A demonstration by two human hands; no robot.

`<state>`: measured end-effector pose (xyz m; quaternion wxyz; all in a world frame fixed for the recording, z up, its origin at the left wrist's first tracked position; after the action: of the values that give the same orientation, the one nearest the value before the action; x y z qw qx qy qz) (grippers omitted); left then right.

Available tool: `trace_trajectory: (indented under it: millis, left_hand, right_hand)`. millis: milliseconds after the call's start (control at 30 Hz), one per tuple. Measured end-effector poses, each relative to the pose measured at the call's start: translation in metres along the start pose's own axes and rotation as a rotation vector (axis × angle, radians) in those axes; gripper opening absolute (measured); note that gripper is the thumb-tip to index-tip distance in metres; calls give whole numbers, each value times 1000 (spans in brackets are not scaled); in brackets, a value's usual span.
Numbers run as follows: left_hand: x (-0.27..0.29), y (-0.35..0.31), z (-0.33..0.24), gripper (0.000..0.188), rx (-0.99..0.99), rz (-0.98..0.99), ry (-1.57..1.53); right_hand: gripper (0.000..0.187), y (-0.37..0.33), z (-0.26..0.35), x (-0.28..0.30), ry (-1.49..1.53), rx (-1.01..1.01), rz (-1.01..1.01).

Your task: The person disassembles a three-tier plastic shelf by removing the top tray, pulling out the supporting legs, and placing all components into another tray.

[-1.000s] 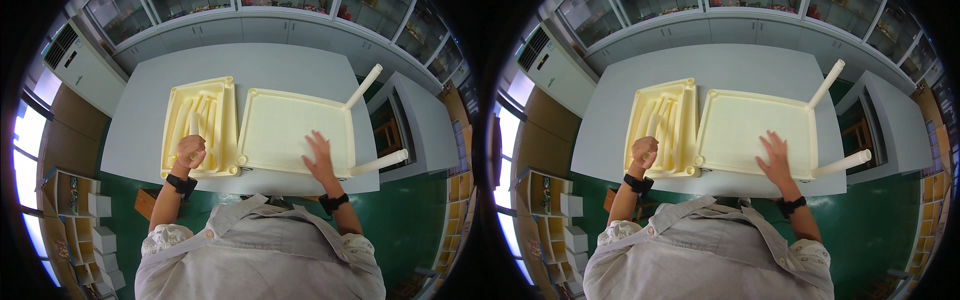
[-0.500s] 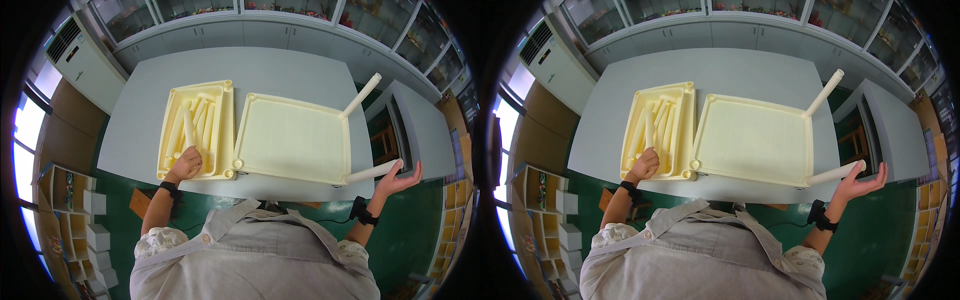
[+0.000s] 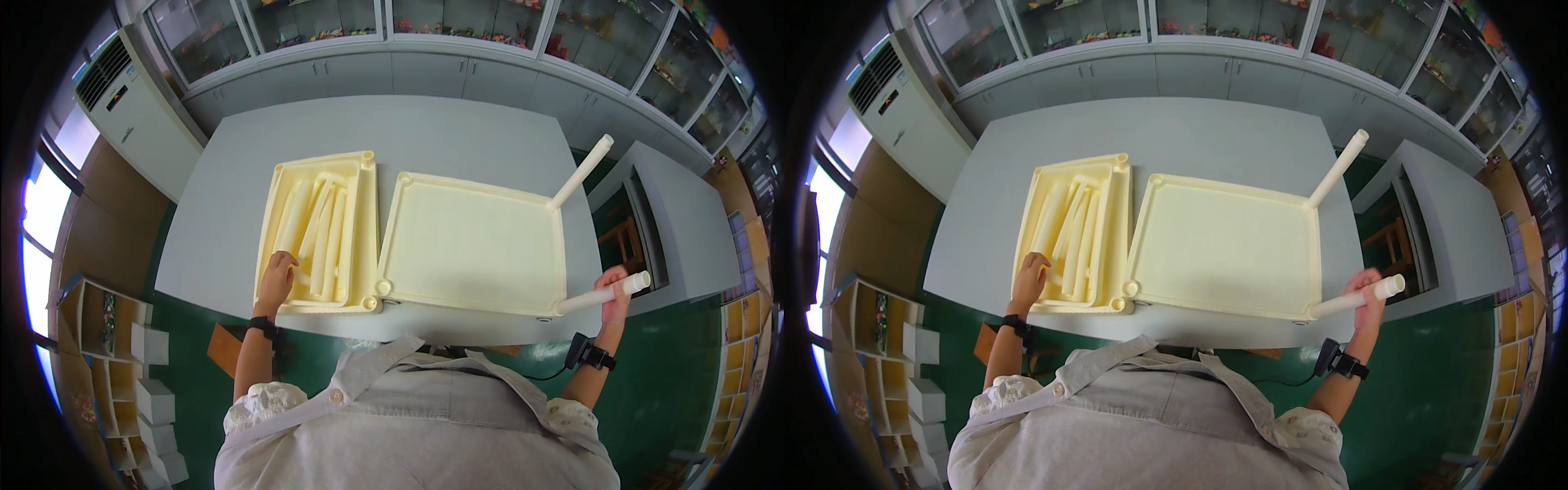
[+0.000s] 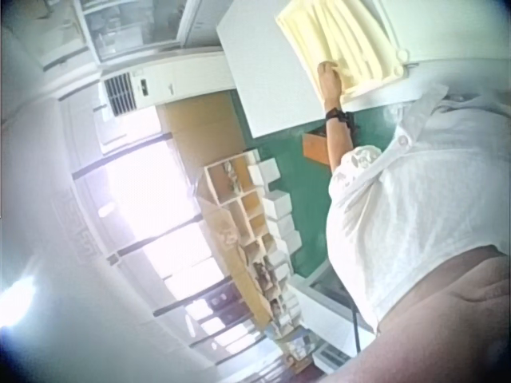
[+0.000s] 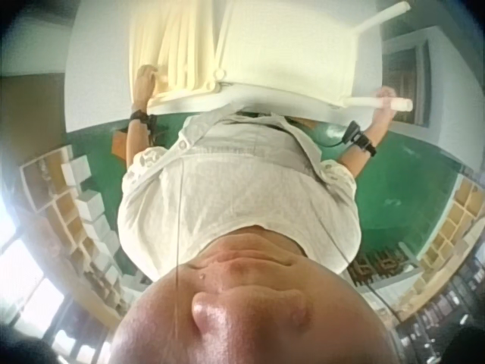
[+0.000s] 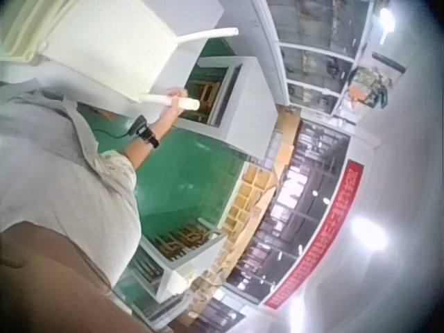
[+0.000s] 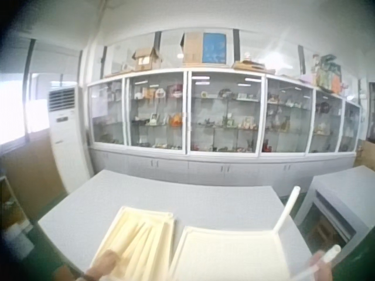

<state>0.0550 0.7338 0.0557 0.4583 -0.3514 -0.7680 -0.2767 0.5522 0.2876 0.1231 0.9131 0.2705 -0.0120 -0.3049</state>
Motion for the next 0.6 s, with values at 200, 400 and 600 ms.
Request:
trace_trajectory:
  millis: [200, 400, 600]
  left_hand:
    - [4, 26, -43, 18, -100, -70, 15]
    - [10, 59, -95, 15, -320, -51, 113]
    - [18, 89, -159, 10, -487, -49, -85]
  right_hand:
    - [15, -13, -18, 8, 54, -38, -239]
    - [13, -12, -19, 9, -30, -20, -421]
    - [16, -7, -27, -30, -119, -50, -300]
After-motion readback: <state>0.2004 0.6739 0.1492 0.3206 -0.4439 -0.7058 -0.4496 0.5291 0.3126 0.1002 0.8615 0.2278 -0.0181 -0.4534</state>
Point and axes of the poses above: each hand's wrist, its own y-axis towards the middle knuckle, its own x-axis out of the back of the hand, z = x × y, the point moved 3 cm from there along y, towards the middle knuckle, and after that the axes turned 14 degrees about z, right-handed, at the moved point
